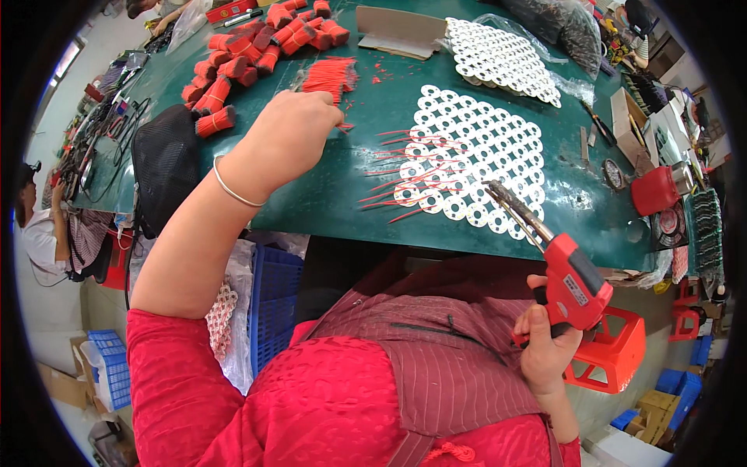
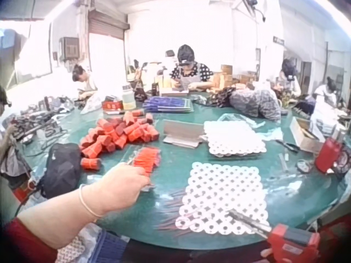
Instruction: The person holds a soldering tool in one hand while picking up wires from the work table and inserting them into an array of circular LED circuit boards by hand.
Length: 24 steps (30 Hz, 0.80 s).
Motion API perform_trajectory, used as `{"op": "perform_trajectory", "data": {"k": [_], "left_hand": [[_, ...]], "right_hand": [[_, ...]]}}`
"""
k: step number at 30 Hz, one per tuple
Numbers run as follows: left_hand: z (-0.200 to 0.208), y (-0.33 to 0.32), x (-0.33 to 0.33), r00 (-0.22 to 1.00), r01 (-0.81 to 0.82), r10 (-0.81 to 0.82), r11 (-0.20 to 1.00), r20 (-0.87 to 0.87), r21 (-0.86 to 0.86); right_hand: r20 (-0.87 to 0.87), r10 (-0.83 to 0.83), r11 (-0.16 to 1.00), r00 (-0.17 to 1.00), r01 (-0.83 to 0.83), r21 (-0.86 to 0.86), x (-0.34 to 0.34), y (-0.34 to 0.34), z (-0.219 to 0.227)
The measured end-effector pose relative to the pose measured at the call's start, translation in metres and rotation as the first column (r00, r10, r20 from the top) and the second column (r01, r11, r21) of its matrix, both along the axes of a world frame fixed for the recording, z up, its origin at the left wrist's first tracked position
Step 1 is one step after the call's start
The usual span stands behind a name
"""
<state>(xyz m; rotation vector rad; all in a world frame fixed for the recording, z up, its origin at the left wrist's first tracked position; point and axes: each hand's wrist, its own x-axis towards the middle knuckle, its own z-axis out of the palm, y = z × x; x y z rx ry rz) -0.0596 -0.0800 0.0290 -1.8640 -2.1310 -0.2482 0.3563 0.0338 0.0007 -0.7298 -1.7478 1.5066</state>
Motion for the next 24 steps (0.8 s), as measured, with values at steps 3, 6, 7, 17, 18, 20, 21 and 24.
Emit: {"op": "perform_trajectory", "data": {"k": [3,6,7,17,18,20,21,24], "left_hand": [[0.005,0.002,0.005,0.993,-0.088,0.079,0.989,-0.086,-0.115],[0.005,0.006,0.007,0.974,-0.148,0.116,0.977,-0.196,-0.155],[0.005,0.006,0.008,0.962,-0.165,0.125,0.974,-0.242,-0.154],[0.007,0.009,0.005,0.921,-0.118,0.050,0.981,-0.387,-0.154],[0.009,0.010,0.006,0.903,-0.100,0.032,0.986,-0.428,-0.136],[0.019,0.013,0.011,0.884,-0.081,0.016,0.990,-0.467,-0.119],[0.025,0.015,0.015,0.874,-0.109,0.016,0.980,-0.485,-0.164],[0.038,0.023,0.027,0.864,-0.114,-0.012,0.969,-0.503,-0.218]], "right_hand": [[-0.008,-0.007,1.000,1.000,0.007,-0.018,0.003,0.001,-0.002],[-0.016,-0.019,0.999,1.000,0.018,-0.028,0.003,0.001,-0.003],[-0.020,-0.022,0.999,1.000,0.021,-0.026,0.003,0.000,-0.003],[-0.016,-0.004,1.000,1.000,0.004,-0.029,0.005,0.001,-0.004],[-0.017,-0.005,1.000,1.000,0.005,-0.021,0.005,0.001,-0.005],[-0.016,-0.007,1.000,1.000,0.007,-0.014,0.004,0.001,-0.005],[-0.023,-0.010,1.000,1.000,0.010,-0.009,0.004,0.000,-0.005],[-0.028,-0.019,1.000,0.999,0.019,0.000,0.005,0.000,-0.005]]}}
